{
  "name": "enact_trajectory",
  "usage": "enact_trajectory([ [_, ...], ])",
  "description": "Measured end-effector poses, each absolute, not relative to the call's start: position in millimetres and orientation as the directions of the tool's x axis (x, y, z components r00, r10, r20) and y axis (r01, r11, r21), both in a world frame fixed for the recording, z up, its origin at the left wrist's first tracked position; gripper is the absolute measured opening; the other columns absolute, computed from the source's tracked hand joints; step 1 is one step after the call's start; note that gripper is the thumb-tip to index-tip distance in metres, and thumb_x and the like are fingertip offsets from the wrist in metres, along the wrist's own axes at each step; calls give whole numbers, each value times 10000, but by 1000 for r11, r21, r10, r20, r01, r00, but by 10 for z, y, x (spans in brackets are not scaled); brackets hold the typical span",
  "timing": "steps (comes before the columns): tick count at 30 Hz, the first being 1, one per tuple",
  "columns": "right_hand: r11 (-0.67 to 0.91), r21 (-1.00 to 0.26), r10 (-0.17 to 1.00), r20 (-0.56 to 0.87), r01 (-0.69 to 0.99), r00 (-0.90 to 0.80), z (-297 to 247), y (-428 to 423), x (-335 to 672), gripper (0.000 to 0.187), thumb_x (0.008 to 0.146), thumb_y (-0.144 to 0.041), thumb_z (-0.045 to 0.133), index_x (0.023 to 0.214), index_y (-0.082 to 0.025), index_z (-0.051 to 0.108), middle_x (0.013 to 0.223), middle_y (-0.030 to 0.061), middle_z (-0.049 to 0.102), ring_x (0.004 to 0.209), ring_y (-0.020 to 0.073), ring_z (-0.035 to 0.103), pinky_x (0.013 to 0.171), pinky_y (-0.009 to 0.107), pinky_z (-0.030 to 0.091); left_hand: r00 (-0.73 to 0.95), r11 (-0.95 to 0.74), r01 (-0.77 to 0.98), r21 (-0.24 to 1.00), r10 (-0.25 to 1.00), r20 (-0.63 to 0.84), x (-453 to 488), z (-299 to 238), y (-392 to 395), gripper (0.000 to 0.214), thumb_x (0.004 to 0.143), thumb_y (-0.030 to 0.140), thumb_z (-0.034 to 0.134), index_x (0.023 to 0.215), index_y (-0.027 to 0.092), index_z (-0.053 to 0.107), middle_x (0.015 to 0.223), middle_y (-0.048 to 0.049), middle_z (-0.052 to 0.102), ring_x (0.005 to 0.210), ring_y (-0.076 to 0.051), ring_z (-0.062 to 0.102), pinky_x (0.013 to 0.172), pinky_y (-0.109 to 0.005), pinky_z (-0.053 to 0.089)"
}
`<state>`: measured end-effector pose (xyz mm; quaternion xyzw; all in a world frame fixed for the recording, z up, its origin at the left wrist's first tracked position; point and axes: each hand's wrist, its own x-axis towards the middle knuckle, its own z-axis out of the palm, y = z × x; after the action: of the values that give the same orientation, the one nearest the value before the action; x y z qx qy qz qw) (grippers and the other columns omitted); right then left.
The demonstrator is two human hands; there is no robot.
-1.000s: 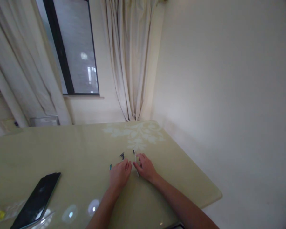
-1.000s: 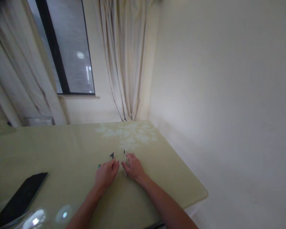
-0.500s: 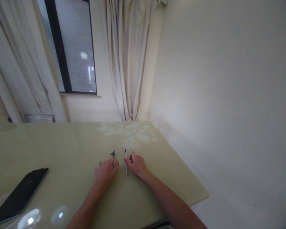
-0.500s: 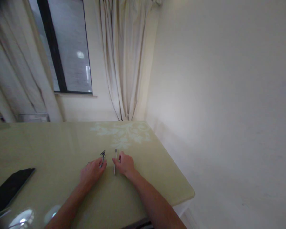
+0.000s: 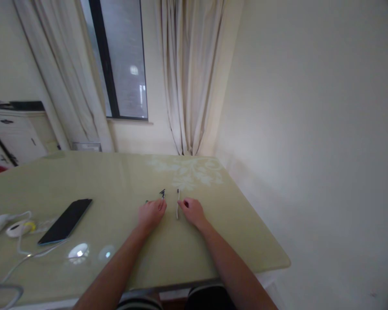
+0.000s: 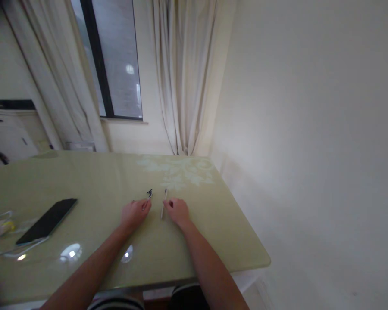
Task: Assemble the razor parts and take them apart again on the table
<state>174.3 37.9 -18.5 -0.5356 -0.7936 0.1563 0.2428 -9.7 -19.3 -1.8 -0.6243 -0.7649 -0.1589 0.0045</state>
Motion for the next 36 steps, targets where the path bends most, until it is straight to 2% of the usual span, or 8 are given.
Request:
enact_trajectory([
  [8, 434, -469, 901, 221, 769, -374, -195, 381, 1745, 407, 1021, -457, 564, 768, -174, 709, 707, 24, 665, 630, 141, 512, 585, 263, 251, -257, 212, 947, 241, 950, 175, -115, -25, -186, 448, 1030, 448, 372, 815, 217, 691, 835, -88, 744, 731, -205, 653, 650, -295, 347],
  [15, 438, -488, 899, 214, 755, -383, -175, 351, 1750, 366, 1015, -456, 578, 815, -183, 719, 758, 34, 704, 657, 140, 544, 594, 248, 262, -315, 263, 927, 267, 933, 175, -162, -20, -178, 414, 1016, 477, 388, 791, 227, 630, 793, -44, 706, 737, -198, 631, 605, -290, 292],
  [23, 325, -527, 945, 203, 785, -255, -127, 332, 1744, 395, 1018, -463, 561, 788, -192, 733, 758, 34, 706, 670, 155, 559, 577, 262, 249, -316, 274, 921, 278, 942, 116, -189, -14, -186, 383, 998, 498, 388, 845, 249, 635, 874, -64, 735, 806, -236, 664, 643, -290, 361],
  [29, 292, -577, 956, 211, 763, -206, -153, 366, 1753, 386, 1023, -447, 554, 788, -184, 713, 767, 34, 707, 685, 152, 578, 594, 256, 284, -302, 278, 936, 216, 949, 88, -199, 1, -207, 396, 997, 499, 371, 850, 249, 641, 893, -82, 749, 830, -266, 694, 680, -319, 422],
  [31, 304, -584, 952, 207, 753, -224, -159, 364, 1750, 350, 1018, -441, 565, 826, -183, 701, 782, 31, 709, 689, 149, 585, 597, 251, 292, -298, 279, 938, 208, 952, 69, -201, 1, -212, 395, 993, 502, 370, 851, 248, 637, 895, -86, 751, 842, -274, 703, 685, -327, 432],
  [34, 353, -586, 935, 209, 729, -285, -146, 332, 1743, 270, 1006, -443, 585, 983, -191, 677, 784, 11, 701, 681, 137, 590, 608, 237, 317, -300, 284, 942, 181, 952, 67, -197, 2, -219, 402, 990, 522, 365, 867, 248, 634, 895, -89, 755, 851, -287, 714, 694, -340, 447],
  [36, 404, -554, 914, 219, 728, -341, -127, 295, 1737, 297, 1000, -475, 585, 1080, -197, 650, 770, 0, 690, 676, 140, 594, 623, 235, 341, -297, 284, 947, 153, 952, 70, -192, 5, -224, 405, 988, 532, 362, 890, 248, 634, 894, -97, 758, 855, -301, 720, 696, -352, 456],
])
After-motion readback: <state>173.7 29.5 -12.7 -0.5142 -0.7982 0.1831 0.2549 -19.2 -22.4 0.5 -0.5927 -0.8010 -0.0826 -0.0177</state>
